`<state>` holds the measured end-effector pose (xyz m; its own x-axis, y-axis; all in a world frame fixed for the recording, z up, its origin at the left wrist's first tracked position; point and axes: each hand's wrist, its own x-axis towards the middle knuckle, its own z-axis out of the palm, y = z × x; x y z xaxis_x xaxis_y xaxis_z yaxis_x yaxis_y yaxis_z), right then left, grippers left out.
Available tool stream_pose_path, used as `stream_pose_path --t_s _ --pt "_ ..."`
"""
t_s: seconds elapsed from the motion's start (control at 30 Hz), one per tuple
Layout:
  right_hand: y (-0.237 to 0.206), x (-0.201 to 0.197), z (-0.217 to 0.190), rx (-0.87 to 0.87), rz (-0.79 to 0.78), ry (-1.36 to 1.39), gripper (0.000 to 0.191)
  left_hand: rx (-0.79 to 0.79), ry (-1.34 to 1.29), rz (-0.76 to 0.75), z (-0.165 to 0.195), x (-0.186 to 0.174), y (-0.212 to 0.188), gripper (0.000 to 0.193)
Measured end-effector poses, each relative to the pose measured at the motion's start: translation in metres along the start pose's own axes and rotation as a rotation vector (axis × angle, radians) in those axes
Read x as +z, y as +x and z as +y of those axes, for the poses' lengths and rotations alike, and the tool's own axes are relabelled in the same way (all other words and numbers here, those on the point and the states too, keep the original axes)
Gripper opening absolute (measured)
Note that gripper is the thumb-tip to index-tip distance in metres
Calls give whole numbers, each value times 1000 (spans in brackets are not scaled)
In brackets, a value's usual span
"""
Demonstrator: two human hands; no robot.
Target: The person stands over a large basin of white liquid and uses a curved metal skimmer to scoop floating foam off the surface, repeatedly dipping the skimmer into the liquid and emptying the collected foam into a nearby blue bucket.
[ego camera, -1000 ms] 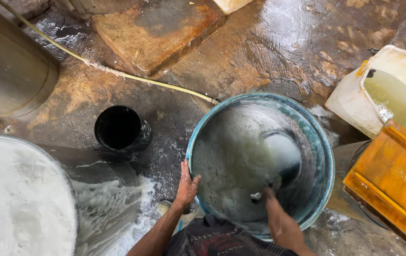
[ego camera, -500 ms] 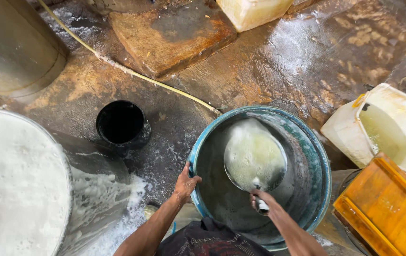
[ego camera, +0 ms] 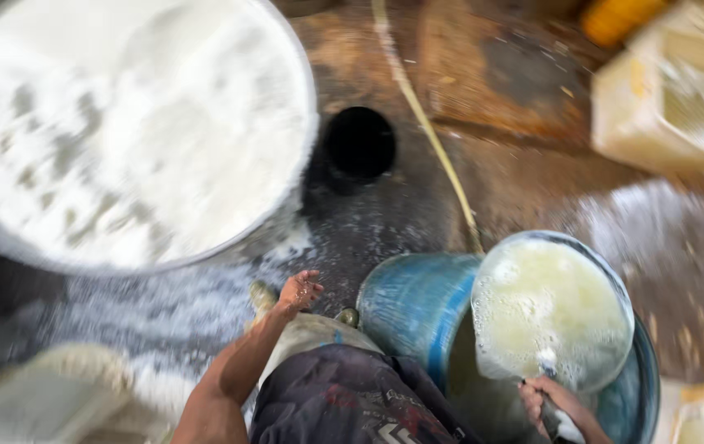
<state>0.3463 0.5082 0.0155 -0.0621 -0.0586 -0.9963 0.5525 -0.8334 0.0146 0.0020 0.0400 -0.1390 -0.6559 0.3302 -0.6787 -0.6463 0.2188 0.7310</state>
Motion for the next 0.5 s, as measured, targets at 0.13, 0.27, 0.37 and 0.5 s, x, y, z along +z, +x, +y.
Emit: stream_pose_path --t_s 0.13,0.27,0.37,0.5 --pt "14 104 -21 69 -230 -392 22 133 368 308 -23 -124 -43 45" --pt "63 219 -20 0 -295 -448 27 -273 72 465 -63 -223 -71 64" --pt "100 313 -16 -15 -332 -537 26 -154 474 757 -94 -275 -89 53" --pt "137 450 -4 93 -310 -602 25 -188 282 820 -106 -315 -114 55"
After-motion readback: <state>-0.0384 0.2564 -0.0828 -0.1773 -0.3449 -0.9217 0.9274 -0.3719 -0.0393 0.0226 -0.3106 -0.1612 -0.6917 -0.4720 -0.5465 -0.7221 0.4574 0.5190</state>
